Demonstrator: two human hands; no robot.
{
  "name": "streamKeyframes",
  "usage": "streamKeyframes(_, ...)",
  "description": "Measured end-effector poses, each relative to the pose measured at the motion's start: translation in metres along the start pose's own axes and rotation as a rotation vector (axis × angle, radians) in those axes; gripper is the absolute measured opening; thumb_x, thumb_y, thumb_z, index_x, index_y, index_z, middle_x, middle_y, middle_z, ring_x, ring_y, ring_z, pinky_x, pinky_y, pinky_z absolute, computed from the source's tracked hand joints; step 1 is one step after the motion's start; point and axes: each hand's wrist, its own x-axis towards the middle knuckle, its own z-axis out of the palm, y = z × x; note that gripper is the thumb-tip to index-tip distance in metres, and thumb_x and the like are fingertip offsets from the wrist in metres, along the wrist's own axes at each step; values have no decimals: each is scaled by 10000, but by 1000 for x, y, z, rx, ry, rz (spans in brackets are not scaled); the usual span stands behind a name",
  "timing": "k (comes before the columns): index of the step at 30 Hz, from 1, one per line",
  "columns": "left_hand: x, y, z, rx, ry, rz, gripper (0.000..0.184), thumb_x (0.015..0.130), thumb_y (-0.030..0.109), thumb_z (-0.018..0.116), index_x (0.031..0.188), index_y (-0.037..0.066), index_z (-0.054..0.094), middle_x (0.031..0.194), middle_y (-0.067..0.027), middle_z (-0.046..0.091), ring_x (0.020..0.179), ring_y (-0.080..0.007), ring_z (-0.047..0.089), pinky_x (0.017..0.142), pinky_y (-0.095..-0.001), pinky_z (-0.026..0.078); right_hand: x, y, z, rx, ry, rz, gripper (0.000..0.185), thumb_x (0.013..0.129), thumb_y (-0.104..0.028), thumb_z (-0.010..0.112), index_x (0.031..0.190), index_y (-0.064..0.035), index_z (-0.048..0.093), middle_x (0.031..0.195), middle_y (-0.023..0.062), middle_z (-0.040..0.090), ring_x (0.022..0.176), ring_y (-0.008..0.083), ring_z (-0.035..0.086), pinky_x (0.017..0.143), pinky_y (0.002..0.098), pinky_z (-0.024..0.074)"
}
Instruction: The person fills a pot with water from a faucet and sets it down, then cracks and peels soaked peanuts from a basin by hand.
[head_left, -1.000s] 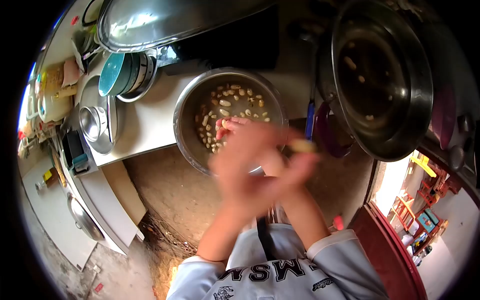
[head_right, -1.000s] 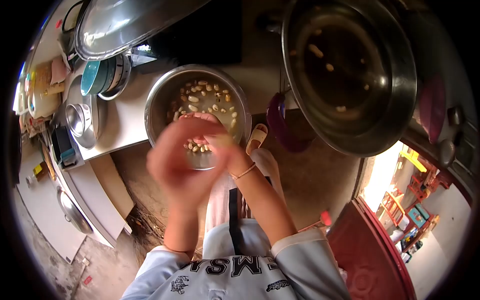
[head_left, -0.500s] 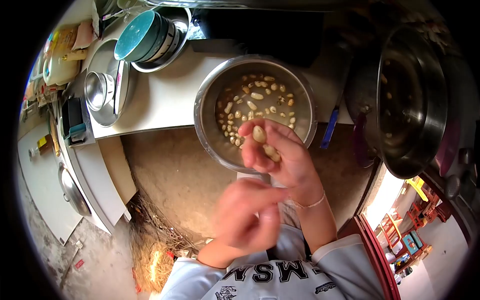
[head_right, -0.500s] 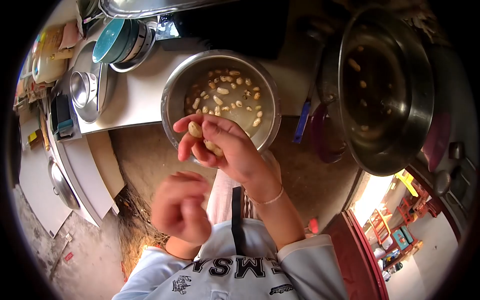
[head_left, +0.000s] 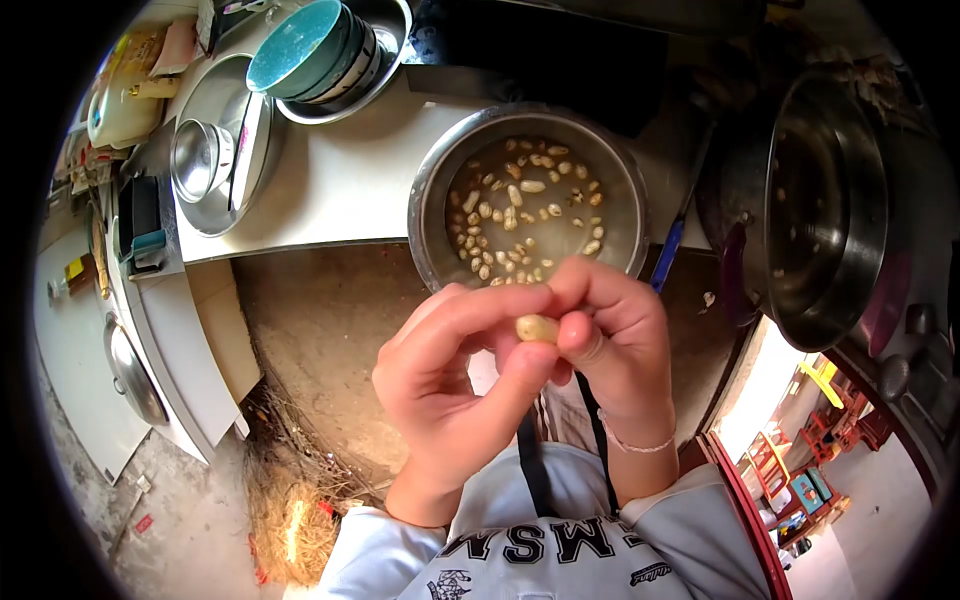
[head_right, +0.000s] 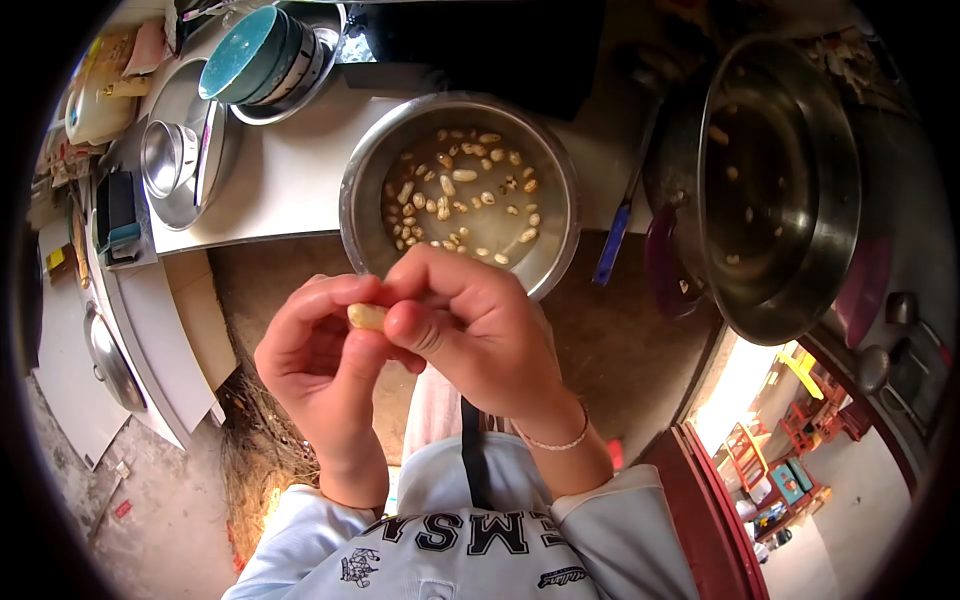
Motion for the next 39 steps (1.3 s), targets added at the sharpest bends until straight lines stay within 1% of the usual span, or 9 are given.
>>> streamKeyframes(3,1,-1,-2,-136,-1,-23,195,717,-20,610,901,-67,571,767,-95,581,655,-121,559,588,-204,451,5,13,-17,-123,49,-195,183,827,-194,549,760,-35,487,643,-24,464,561,22,387,492,141,307)
streamKeyframes(9,1,-8,5,-659,-151,-163,170,768,-39,547,927,-98,549,791,-173,597,677,-194,596,616,-281,509,29,74,-73,64,480,172,161,795,-110,487,928,-32,439,758,15,432,582,50,392,488,167,306)
streamKeyframes(17,11,7,89,-381,-319,-110,154,773,-4,554,919,-48,578,821,-149,616,676,-176,609,600,-256,501,25,147,-122,180,510,248,188,837,-66,459,1016,-6,465,864,52,531,669,55,478,554,149,390)
streamKeyframes(21,23,-16,182,377,-346,497,258,746,77,564,976,-39,565,639,-93,570,537,-189,573,450,-241,441,29,117,-103,85,451,204,170,859,-77,409,943,22,519,850,74,563,637,58,484,543,141,383)
streamKeyframes(24,13,-20,189,613,-344,536,287,686,123,596,938,-15,588,561,-47,509,469,-197,513,407,-265,398,29,87,-94,304,356,163,260,827,-7,389,1060,36,496,916,119,574,737,110,537,643,167,420)
streamKeyframes(27,-9,-13,147,398,-318,717,260,664,61,574,913,-13,590,549,-10,479,449,-157,474,406,-261,389,15,50,-75,239,286,113,277,820,-9,408,1080,35,490,981,140,566,814,124,556,688,164,433)
streamKeyframes(31,-28,-7,62,421,-349,529,219,679,-31,516,888,-28,581,571,-19,482,458,-89,438,423,-199,360,3,17,-56,161,198,64,270,823,-41,449,1079,31,497,988,150,574,801,126,573,698,182,451)
streamKeyframes(35,-20,-8,48,134,297,120,231,687,-44,587,917,-32,576,750,-62,541,609,-91,501,503,-181,400,-4,-2,-34,57,158,-85,191,822,-29,489,1005,19,462,994,127,567,874,131,550,741,226,443)
streamKeyframes(39,-3,-14,37,73,255,97,272,680,-65,596,949,-43,565,824,-83,558,662,-93,516,555,-175,430,-7,-8,-23,-190,149,-217,164,811,8,490,967,25,444,982,150,567,917,167,552,807,263,440)
